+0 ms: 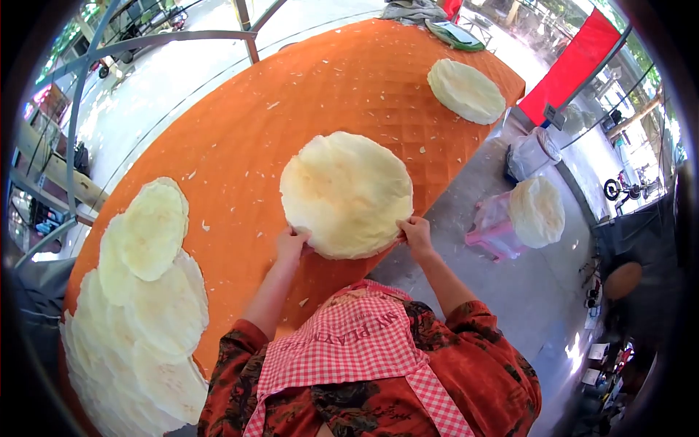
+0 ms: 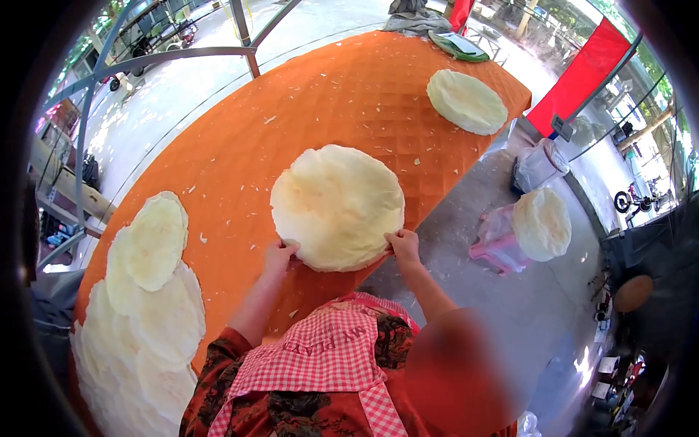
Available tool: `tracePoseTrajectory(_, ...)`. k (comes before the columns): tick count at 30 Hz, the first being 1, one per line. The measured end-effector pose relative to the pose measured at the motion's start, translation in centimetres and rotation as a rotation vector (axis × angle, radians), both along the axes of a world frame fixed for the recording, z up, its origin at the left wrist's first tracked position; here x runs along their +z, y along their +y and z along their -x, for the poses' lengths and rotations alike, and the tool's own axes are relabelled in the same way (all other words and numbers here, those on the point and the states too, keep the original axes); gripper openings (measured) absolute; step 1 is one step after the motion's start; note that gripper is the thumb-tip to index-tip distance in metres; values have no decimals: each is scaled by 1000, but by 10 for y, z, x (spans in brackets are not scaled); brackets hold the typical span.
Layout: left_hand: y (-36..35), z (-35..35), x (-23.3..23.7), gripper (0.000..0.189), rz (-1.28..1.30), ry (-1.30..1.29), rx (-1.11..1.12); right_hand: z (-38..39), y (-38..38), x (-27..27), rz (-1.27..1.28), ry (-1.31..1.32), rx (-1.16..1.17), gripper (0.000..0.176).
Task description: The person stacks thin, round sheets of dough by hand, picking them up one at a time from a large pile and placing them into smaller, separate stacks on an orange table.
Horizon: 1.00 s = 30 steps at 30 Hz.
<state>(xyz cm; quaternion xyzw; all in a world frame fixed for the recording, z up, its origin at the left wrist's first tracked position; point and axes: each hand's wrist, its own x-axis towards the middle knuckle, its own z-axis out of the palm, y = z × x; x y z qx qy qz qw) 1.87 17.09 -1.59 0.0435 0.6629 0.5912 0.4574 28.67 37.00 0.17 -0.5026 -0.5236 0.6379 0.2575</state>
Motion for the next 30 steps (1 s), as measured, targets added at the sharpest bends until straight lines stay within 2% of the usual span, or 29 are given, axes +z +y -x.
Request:
tracePoseTrajectory(4,0,3,-11,35,124,118,-35,-10,10,-2,0,-111,75,25)
tracePoseTrajectory(6,-1,0,-13,50,196,672,98,-19,18,7,51,-205,92,25)
tracePoseTrajectory(7,0,1,-9,58,233,950,172,-20,21,13,-169,-336,56,25)
tracePoseTrajectory(9,5,11,11,73,184,1262,88,-17,26,25,-620,-585,-14,37)
tracePoseTrajectory(10,8,12,24,80,160,1413,40,-11,30,29,-786,-573,51,44)
tracePoseTrajectory(12,20,1,43,84,219,1535,-136,5,37,37,-1113,-536,173,60)
tracePoseTrajectory(13,28,-7,49,87,245,1592,-232,15,34,47,-1133,-603,278,64)
tracePoseTrajectory(15,36,-26,50,87,271,1609,-365,31,26,60,-1153,-742,485,72)
tracePoseTrajectory(18,43,-51,42,86,209,1558,-496,40,43,33,-1052,-782,564,74)
tracePoseTrajectory(22,49,-74,27,85,140,1580,-586,48,42,20,-1225,-743,673,74)
tracePoseTrajectory(23,50,-75,22,84,155,1565,-634,45,44,-3,-1291,-703,684,74)
tracePoseTrajectory(25,51,-78,14,82,184,1543,-719,42,39,-10,-1240,-695,701,75)
tracePoseTrajectory(30,53,-81,15,78,204,1476,-741,47,45,-5,-1175,-754,793,75)
